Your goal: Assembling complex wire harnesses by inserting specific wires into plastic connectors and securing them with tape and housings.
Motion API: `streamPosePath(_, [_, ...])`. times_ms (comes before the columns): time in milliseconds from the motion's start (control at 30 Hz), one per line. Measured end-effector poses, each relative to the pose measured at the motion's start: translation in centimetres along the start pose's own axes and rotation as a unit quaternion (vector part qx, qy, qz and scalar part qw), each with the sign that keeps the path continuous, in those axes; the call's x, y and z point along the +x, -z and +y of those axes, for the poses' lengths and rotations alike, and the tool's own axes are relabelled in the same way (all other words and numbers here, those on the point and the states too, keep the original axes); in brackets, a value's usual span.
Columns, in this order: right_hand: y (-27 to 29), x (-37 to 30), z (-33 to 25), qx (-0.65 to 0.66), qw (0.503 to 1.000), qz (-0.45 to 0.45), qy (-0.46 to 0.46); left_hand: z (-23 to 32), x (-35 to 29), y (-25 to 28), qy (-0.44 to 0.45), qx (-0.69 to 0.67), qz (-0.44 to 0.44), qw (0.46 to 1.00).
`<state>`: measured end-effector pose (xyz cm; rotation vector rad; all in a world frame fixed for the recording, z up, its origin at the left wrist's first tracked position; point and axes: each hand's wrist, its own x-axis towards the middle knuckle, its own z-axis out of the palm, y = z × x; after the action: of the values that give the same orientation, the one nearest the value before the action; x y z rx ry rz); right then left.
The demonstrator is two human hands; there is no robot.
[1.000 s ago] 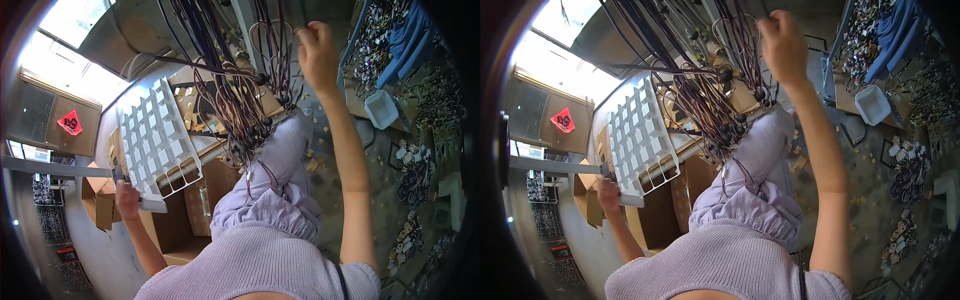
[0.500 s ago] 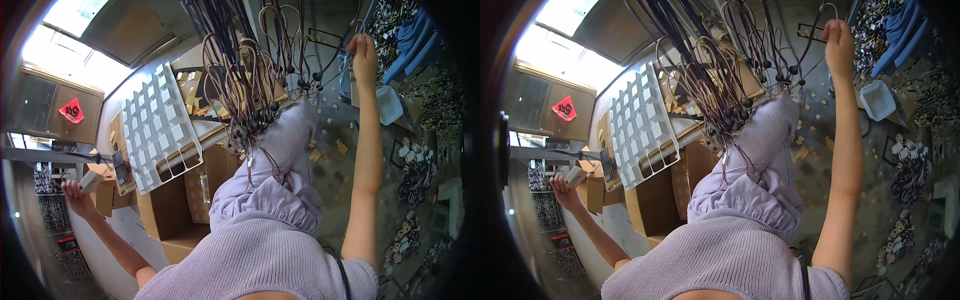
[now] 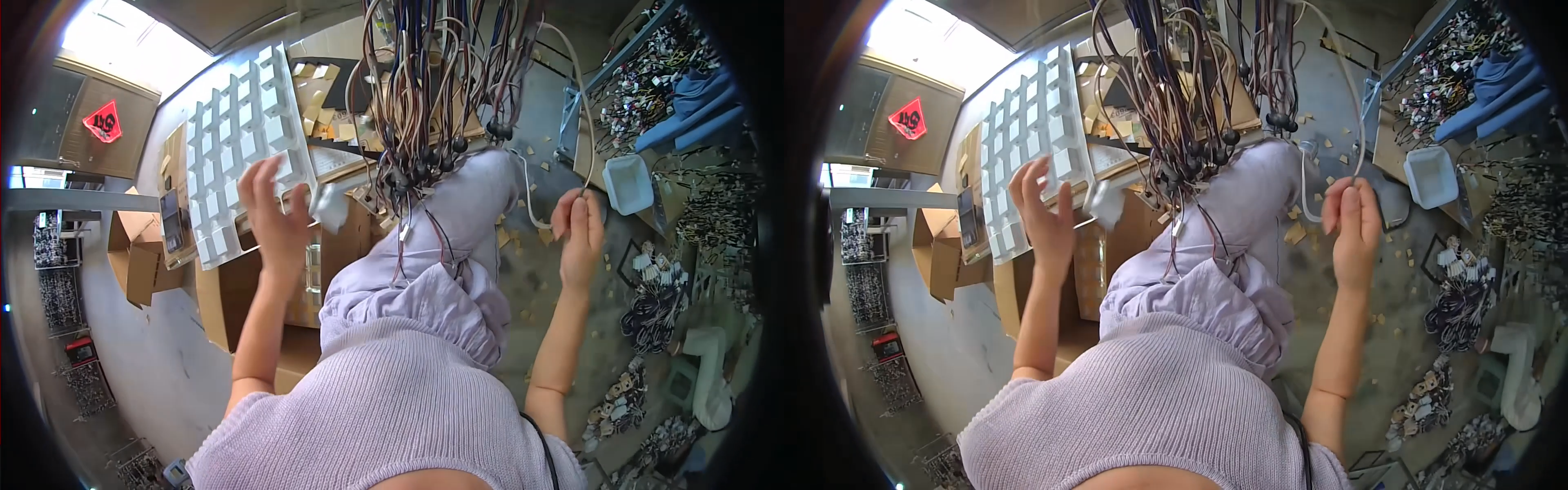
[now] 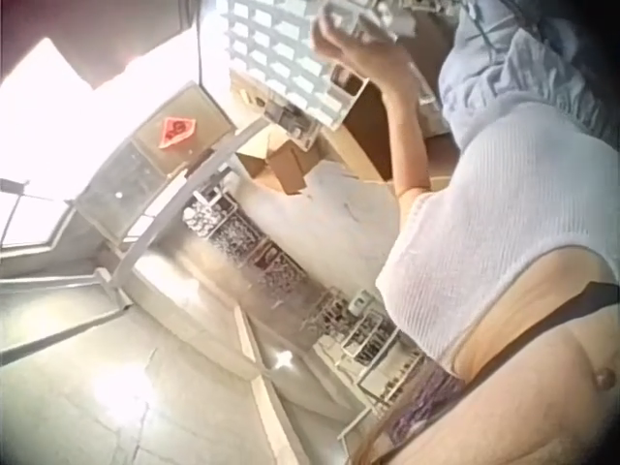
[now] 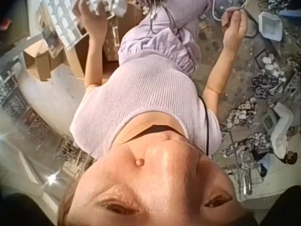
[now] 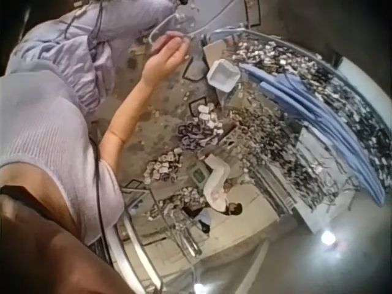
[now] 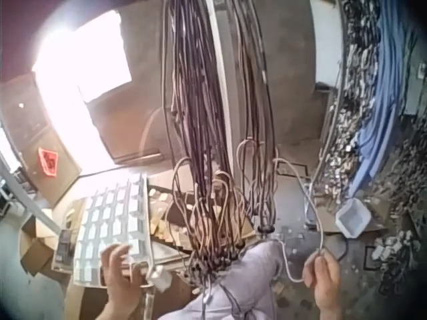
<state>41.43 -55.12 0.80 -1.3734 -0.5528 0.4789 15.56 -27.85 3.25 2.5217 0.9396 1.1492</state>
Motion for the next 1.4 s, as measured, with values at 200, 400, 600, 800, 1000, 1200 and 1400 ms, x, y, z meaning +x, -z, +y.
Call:
streamPosePath(200, [-5.3,-0.5,-4.9,0.242,0.956,-0.169,0.007,13.6,-2.9,-4.8,0.049,-0.606,-0.47,0.64])
streamPosePath(400, [3.0,3.7,-2.8,0.225,0.966,0.028,0.121,8.4,-1.9,-2.7,0.163,-0.479,-0.543,0.67])
streamPosePath(600, [-6.3,2.0,-1.0,-0.43,0.768,0.204,0.429,5.1,-6.1,-3.1,0.057,-0.223,-0.442,0.867])
streamPosePath(800, [-15.9,-1.5,1.0,-0.324,0.865,-0.352,0.149,2.3,-4.0,0.5,0.108,-0.367,-0.432,0.816])
streamPosePath(1000, [-20.9,-0.1,1.3,-0.278,0.89,-0.325,0.159,-13.8,-7.1,3.7,0.145,0.291,0.086,0.942])
streamPosePath(1200, [-30.5,4.2,6.4,-0.286,0.797,-0.366,0.386,-19.8,-9.2,3.1,0.272,0.389,0.035,0.879])
streamPosePath(1400, [-33.7,6.8,10.5,-0.342,0.739,-0.35,0.463,-17.7,-5.4,2.5,0.241,0.437,-0.024,0.866])
